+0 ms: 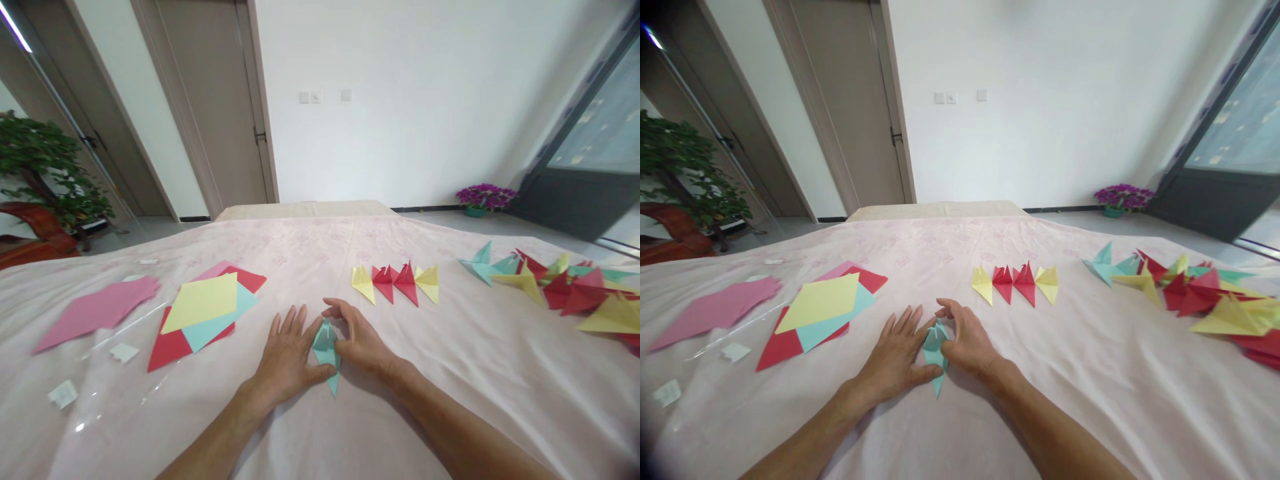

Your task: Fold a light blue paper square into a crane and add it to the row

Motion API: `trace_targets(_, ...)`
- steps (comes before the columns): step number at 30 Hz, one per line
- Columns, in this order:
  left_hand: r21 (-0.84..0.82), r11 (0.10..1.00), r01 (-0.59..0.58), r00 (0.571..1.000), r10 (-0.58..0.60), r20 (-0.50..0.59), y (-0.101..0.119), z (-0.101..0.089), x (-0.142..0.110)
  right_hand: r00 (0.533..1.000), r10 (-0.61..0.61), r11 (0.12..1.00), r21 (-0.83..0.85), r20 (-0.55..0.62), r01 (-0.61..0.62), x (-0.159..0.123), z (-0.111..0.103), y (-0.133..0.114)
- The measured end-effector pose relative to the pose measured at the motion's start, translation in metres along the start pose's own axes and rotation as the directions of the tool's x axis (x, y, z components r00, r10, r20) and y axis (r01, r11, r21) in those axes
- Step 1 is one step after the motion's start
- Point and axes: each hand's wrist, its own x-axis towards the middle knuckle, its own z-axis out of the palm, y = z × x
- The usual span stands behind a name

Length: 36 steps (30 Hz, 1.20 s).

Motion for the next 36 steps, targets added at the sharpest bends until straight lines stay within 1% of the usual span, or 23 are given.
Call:
trace_targets(3, 0.005, 1.0, 0.005, 1.0, -0.005, 0.011, 0.0, 0.0, 0.001, 0.998, -0.014, 0.997, -0.073, 0.068, 0.019, 0.001, -0.01, 0.0)
trace_targets(5, 0.006, 1.0, 0.009, 1.0, -0.009, 0.012, -0.001, 0.0, 0.001, 0.994, -0.041, 0.986, -0.156, 0.103, 0.056, 0.001, -0.014, -0.002)
trace_targets(7, 0.002, 1.0, 0.015, 1.0, -0.015, 0.015, -0.001, 0.0, 0.002, 0.986, -0.078, 0.958, -0.264, 0.148, 0.115, 0.0, -0.017, -0.005)
trace_targets(10, -0.001, 1.0, 0.019, 1.0, -0.019, 0.019, -0.002, 0.001, 0.004, 0.969, -0.107, 0.89, -0.413, 0.222, 0.193, -0.001, -0.018, -0.011)
trace_targets(12, 0.004, 1.0, 0.023, 0.999, -0.023, 0.022, -0.003, 0.001, 0.005, 0.96, -0.103, 0.858, -0.465, 0.261, 0.218, -0.001, -0.019, -0.014)
trace_targets(14, 0.007, 1.0, 0.024, 0.999, -0.024, 0.025, -0.004, 0.001, 0.006, 0.954, -0.089, 0.853, -0.472, 0.286, 0.221, -0.001, -0.02, -0.014)
trace_targets(18, 0.004, 1.0, 0.018, 0.999, -0.018, 0.031, -0.005, 0.003, 0.007, 0.937, -0.052, 0.894, -0.401, 0.346, 0.198, -0.001, -0.026, -0.007)
trace_targets(21, 0.004, 1.0, 0.021, 0.999, -0.022, 0.043, -0.006, 0.003, 0.008, 0.932, -0.009, 0.944, -0.305, 0.363, 0.128, 0.0, -0.032, 0.003)
trace_targets(22, 0.002, 1.0, 0.02, 0.999, -0.02, 0.047, -0.007, 0.003, 0.007, 0.936, -0.009, 0.963, -0.25, 0.351, 0.103, 0.001, -0.034, 0.006)
trace_targets(24, -0.01, 1.0, 0.014, 0.999, -0.013, 0.049, -0.008, 0.002, 0.007, 0.955, 0.0, 0.999, -0.046, 0.298, 0.015, 0.002, -0.037, 0.011)
trace_targets(26, -0.041, 0.999, 0.005, 0.999, -0.004, 0.039, -0.009, 0.001, 0.006, 0.958, -0.006, 1.0, 0.022, 0.287, -0.001, 0.003, -0.039, 0.013)
trace_targets(29, -0.137, 0.99, -0.025, 1.0, 0.022, -0.018, -0.012, 0.0, 0.005, 0.96, -0.023, 0.997, 0.072, 0.279, 0.002, 0.0, -0.038, 0.011)
trace_targets(31, -0.195, 0.98, -0.048, 0.998, 0.037, -0.059, -0.015, 0.0, 0.004, 0.967, -0.033, 0.996, 0.088, 0.252, 0.011, -0.005, -0.034, 0.007)
trace_targets(34, -0.256, 0.964, -0.066, 0.994, 0.042, -0.1, -0.02, 0.002, 0.004, 0.985, -0.028, 0.996, 0.087, 0.172, 0.013, -0.012, -0.025, 0.002)
trace_targets(36, -0.346, 0.935, -0.074, 0.989, 0.025, -0.145, -0.021, 0.002, 0.005, 0.994, -0.011, 0.996, 0.087, 0.112, 0.001, -0.016, -0.019, -0.001)
